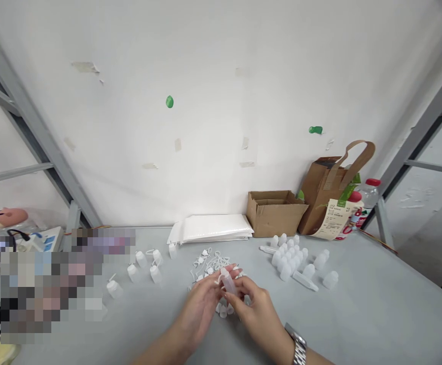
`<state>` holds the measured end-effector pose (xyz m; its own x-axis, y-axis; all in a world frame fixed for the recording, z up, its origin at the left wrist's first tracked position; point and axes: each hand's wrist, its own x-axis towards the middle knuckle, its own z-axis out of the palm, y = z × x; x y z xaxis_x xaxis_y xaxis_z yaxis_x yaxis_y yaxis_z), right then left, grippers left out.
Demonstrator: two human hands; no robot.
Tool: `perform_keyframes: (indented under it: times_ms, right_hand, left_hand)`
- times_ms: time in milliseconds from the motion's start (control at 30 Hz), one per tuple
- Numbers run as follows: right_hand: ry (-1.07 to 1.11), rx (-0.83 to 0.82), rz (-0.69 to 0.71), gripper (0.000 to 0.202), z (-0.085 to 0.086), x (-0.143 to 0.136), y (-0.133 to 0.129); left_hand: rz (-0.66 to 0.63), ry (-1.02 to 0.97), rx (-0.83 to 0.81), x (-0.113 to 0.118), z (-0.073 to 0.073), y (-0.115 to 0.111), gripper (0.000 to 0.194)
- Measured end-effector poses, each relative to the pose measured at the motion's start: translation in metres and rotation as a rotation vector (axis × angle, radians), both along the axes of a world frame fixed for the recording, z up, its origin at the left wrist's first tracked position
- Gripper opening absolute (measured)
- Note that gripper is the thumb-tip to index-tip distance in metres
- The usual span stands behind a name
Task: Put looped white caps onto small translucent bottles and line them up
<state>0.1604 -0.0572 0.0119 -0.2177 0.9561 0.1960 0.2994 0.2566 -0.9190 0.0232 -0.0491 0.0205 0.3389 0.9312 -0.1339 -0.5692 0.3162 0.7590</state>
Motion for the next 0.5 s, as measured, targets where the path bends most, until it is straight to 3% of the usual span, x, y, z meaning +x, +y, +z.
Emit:
perform_keyframes:
  times_ms: [200,400,500]
  right_hand:
    - [0.454,-0.318,0.155,0.030,0.0017,-0.0034,0.0071]
    - [0.528,-0.381,0.277,0.031,0.0085,-0.0023,0.0082]
    - [0.518,-0.364,0.279,0.029,0.0097,-0.0028,0.0075]
  left_hand:
    - [-0.102,-0.092,-0.135,-0.0004,0.0017,0.0058,0.036]
    - [-0.133,-0.086,-0.162,-0.0025,0.0027,0.0066,0.032]
    - [-0.089,-0.044,-0.157,-0.0019,0.0044,0.0050,0.033]
